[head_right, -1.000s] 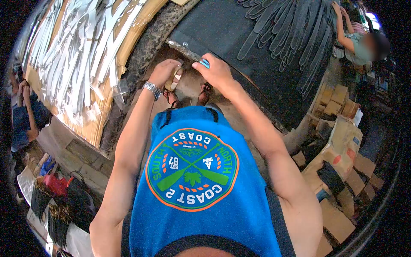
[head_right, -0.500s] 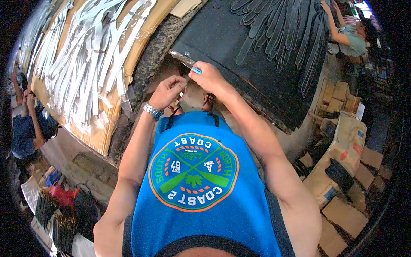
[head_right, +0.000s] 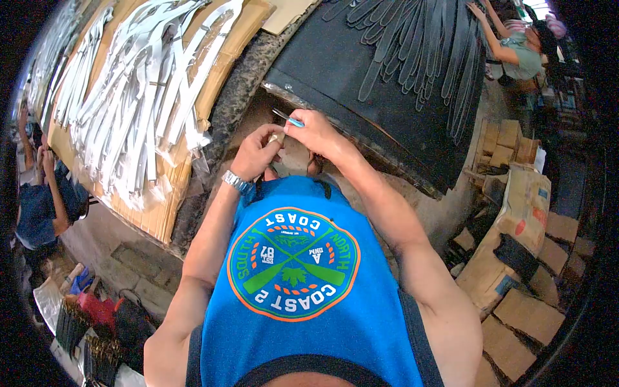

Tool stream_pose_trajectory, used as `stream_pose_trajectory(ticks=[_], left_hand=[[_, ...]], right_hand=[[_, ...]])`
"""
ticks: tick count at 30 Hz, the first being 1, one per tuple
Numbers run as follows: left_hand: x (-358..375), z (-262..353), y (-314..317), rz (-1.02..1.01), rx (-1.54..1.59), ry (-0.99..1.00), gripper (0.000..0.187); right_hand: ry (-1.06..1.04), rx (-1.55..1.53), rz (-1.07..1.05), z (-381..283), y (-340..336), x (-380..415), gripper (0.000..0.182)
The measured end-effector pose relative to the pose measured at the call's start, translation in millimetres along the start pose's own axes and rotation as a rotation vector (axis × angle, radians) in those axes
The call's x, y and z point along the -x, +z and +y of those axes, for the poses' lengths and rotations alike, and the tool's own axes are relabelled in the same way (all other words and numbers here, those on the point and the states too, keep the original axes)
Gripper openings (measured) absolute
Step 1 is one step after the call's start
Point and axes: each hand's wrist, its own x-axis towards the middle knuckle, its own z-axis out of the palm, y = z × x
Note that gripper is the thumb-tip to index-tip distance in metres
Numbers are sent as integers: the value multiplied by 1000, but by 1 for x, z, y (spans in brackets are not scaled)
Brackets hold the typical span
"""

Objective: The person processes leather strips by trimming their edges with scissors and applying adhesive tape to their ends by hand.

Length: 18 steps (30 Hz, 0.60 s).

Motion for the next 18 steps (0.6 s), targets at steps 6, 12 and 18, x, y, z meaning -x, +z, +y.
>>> stream_pose_trajectory(ticks=[6, 12, 18], left_hand=[[12, 14, -2, 81, -1, -1, 27], [13, 9, -2, 123, 76, 68, 26], [15, 19, 1, 134, 158, 3, 23]], right_hand=[[3, -50, -25, -4, 3, 3, 26], [-133, -32, 136, -5, 9, 7, 27], [-133, 141, 342, -28, 6, 33, 28]])
